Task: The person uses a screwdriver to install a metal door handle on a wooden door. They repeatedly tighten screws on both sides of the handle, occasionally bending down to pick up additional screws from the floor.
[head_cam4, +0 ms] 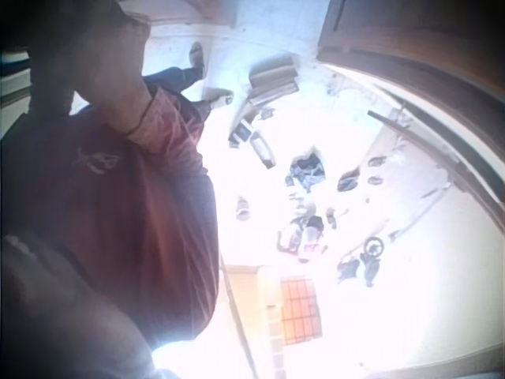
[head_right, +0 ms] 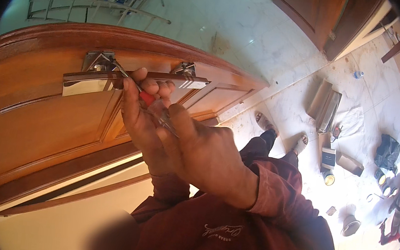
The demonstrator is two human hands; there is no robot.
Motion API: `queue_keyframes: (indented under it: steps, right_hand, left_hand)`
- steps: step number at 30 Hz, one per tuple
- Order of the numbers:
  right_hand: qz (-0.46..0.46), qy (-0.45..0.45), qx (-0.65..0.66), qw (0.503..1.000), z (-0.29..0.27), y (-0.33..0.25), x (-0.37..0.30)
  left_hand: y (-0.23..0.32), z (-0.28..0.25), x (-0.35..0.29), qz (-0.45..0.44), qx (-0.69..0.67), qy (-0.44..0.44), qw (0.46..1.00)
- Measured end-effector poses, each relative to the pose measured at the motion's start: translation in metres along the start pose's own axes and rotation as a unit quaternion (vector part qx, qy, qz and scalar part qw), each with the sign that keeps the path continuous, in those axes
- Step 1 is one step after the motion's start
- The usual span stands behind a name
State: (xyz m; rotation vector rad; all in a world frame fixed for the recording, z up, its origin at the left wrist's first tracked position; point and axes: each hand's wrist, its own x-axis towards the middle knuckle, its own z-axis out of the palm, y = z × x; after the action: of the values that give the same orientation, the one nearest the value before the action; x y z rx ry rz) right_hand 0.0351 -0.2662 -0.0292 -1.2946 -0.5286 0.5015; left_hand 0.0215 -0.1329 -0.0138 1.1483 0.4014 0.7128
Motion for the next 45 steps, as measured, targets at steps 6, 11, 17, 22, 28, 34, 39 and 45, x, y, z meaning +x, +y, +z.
queue_keyframes:
  steps: [6,11,17,22,28,34,39,45]
  right_hand:
    - [0.242,-0.257,0.709,0.61,-0.002,0.05,0.014]
    - [0.271,-0.208,0.646,0.682,-0.011,0.038,0.013]
    - [-0.011,0.017,-0.069,0.997,-0.012,0.003,-0.002]
    - [0.118,-0.072,0.225,0.964,-0.007,0.012,0.002]
    - [0.241,-0.246,0.664,0.664,-0.016,0.047,0.015]
    - [0.245,-0.321,0.651,0.643,-0.019,0.03,0.018]
    - [0.038,-0.068,0.107,0.991,-0.012,0.008,0.008]
    - [0.038,0.009,0.158,0.987,-0.001,0.01,0.002]
  left_hand:
    - [-0.001,-0.007,0.0,-0.017,-0.018,-0.041,0.999]
    - [-0.001,-0.003,0.002,-0.005,-0.01,-0.031,0.999]
    - [0.001,0.002,0.0,-0.005,-0.013,-0.005,1.0]
    - [0.005,0.003,-0.006,-0.027,-0.012,0.016,0.999]
    - [0.007,0.004,-0.005,-0.024,0.057,-0.027,0.998]
    - [0.008,-0.002,0.002,-0.031,-0.036,-0.046,0.998]
    - [0.016,0.001,-0.004,-0.076,-0.002,-0.054,0.996]
    - [0.011,0.003,-0.003,-0.076,-0.001,-0.046,0.996]
